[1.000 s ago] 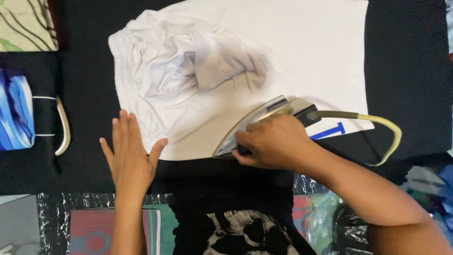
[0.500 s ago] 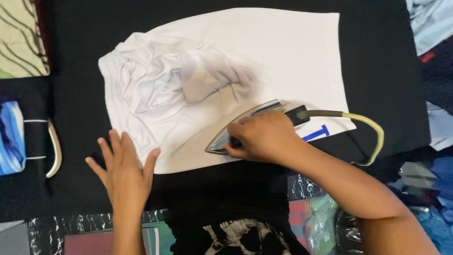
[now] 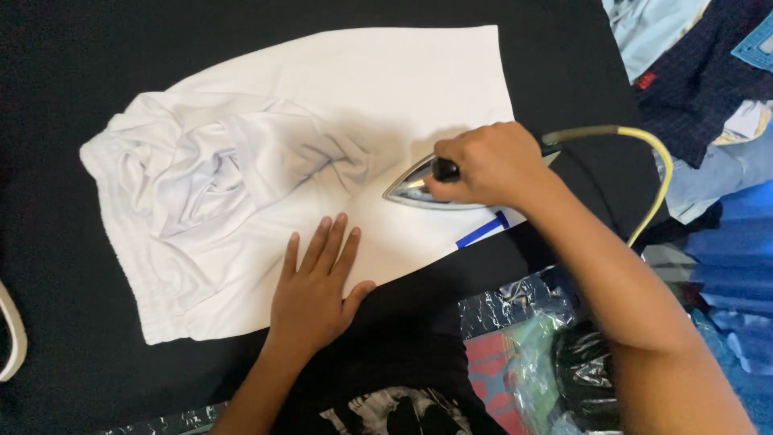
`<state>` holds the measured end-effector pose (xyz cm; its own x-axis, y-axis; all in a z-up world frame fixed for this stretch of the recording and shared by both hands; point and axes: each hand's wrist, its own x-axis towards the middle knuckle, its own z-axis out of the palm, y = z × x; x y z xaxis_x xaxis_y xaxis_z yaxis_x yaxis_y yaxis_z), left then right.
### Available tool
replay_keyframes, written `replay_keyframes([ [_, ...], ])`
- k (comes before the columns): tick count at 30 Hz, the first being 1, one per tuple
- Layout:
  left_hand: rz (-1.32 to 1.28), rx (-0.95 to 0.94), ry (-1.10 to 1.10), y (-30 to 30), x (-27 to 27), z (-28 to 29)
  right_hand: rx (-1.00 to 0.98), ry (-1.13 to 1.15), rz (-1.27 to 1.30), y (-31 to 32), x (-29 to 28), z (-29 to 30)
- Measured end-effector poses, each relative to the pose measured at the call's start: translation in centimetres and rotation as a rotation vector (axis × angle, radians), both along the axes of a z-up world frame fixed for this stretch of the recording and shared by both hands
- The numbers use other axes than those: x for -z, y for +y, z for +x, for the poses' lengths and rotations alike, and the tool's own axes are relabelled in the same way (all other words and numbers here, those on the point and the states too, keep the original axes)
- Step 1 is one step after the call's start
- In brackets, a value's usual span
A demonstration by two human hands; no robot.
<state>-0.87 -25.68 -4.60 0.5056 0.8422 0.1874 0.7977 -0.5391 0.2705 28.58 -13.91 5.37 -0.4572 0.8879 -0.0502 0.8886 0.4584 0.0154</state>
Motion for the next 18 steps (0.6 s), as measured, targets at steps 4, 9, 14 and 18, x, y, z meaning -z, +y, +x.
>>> replay_keyframes([
  [4, -0.024, -0.009, 0.098, 0.0, -0.1, 0.0, 0.11, -0.044, 0.001, -0.5, 0.1, 2.5],
  [9, -0.078, 0.043, 0.052, 0.6, -0.8, 2.4, 0.223, -0.078, 0.038, -0.6, -0.3, 3.6],
  [14, -0.05, 0.183, -0.085, 2.0, -1.4, 7.7, 0.306, -0.052, 0.058, -1.5, -0.8, 3.6],
  [18, -0.031, 0.256, -0.053, 2.1, 0.1, 9.2, 0.451, -0.096, 0.03, -3.5, -1.2, 4.4],
])
